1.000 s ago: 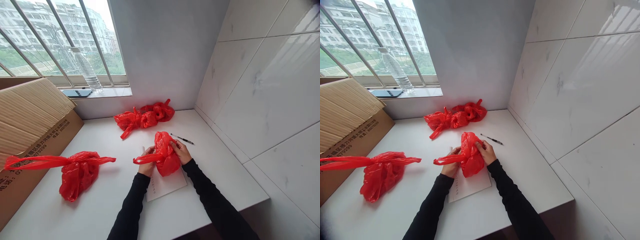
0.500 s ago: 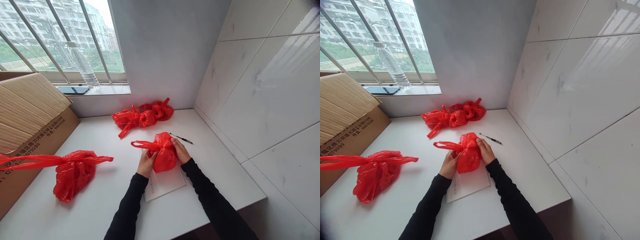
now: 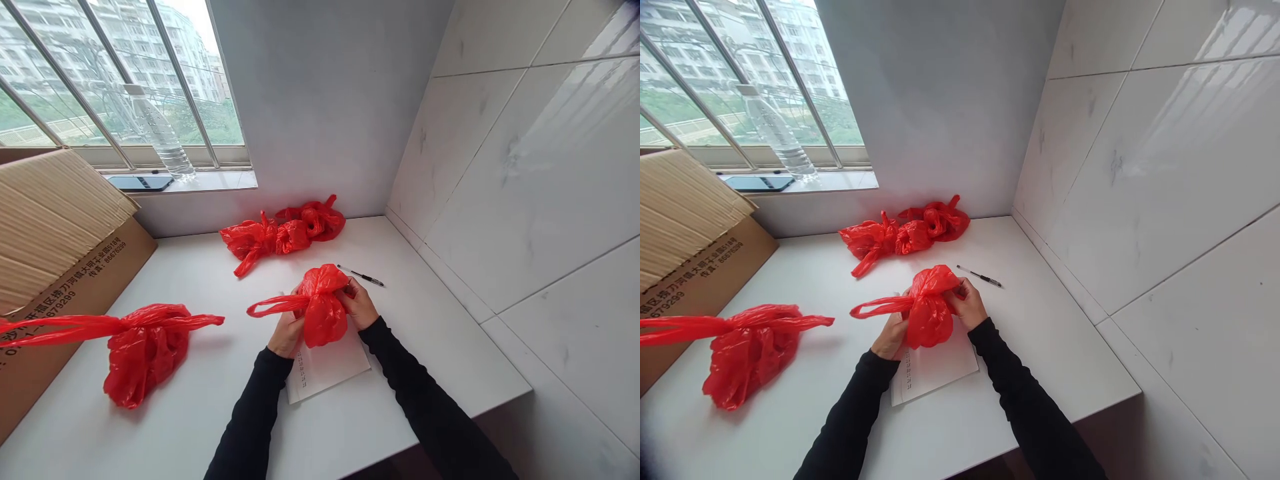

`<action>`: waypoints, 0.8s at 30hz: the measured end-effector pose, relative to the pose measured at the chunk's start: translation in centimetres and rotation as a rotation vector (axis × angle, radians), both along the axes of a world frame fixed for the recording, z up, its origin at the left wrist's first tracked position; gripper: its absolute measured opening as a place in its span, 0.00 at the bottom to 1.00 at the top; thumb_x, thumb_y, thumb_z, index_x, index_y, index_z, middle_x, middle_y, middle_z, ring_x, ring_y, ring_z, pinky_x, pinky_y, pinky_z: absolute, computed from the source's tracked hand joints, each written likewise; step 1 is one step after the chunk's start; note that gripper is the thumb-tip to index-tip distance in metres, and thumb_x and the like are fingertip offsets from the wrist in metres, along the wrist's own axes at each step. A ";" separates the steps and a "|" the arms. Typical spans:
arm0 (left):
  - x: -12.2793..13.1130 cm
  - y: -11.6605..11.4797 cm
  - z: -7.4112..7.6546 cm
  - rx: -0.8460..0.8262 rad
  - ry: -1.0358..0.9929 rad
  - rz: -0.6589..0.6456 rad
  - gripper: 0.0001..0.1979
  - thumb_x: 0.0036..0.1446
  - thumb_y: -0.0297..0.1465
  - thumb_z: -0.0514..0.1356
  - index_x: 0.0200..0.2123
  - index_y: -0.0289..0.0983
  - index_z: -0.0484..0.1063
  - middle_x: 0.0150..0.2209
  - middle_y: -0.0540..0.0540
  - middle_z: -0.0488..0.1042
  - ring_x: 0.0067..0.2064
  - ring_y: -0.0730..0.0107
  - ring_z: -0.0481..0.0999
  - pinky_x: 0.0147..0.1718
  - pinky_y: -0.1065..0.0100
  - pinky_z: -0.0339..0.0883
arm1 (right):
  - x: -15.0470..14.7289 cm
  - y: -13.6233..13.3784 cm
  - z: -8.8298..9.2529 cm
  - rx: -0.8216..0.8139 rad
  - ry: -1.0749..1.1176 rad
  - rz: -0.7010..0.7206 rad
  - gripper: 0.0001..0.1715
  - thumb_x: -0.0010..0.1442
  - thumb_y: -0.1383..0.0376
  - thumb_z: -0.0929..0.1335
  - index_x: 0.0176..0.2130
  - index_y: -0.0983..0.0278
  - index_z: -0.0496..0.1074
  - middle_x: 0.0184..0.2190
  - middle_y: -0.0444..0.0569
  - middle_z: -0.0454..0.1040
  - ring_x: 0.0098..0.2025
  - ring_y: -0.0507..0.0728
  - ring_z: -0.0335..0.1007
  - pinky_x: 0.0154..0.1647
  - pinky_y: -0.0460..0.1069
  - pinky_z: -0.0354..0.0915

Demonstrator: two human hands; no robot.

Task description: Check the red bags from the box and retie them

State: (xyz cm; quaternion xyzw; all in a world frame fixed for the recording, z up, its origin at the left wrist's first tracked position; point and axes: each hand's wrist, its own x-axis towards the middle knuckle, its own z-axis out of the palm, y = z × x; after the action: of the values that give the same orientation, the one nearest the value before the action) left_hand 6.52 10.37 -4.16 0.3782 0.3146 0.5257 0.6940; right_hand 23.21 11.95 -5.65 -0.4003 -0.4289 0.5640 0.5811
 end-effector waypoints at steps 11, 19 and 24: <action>-0.1 0.8 -0.2 -0.054 -0.057 0.182 0.18 0.47 0.34 0.72 0.41 0.38 0.73 0.31 0.48 0.78 0.35 0.61 0.80 0.41 0.58 0.77 | -0.5 -0.8 1.0 -0.058 0.061 0.290 0.32 0.55 0.47 0.72 0.54 0.57 0.67 0.45 0.48 0.76 0.40 0.56 0.74 0.33 0.51 0.74; 0.5 0.1 0.2 0.035 0.033 0.051 0.27 0.38 0.26 0.74 0.45 0.38 0.74 0.39 0.44 0.80 0.46 0.54 0.79 0.46 0.60 0.75 | 0.0 0.1 -0.2 0.100 -0.076 0.015 0.20 0.54 0.53 0.74 0.42 0.62 0.74 0.37 0.47 0.78 0.34 0.54 0.72 0.35 0.48 0.68; 1.0 0.2 -0.4 0.095 0.141 0.125 0.22 0.36 0.21 0.72 0.39 0.37 0.77 0.40 0.43 0.81 0.47 0.49 0.79 0.45 0.57 0.76 | 0.1 0.1 -0.1 0.154 -0.109 -0.019 0.17 0.58 0.54 0.71 0.41 0.63 0.76 0.37 0.47 0.78 0.38 0.55 0.72 0.42 0.50 0.68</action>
State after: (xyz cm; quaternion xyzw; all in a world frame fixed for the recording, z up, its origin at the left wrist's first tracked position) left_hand 7.57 10.62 -4.55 0.4264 0.3606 0.5544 0.6171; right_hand 23.36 12.02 -5.70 -0.3885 -0.4981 0.5013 0.5914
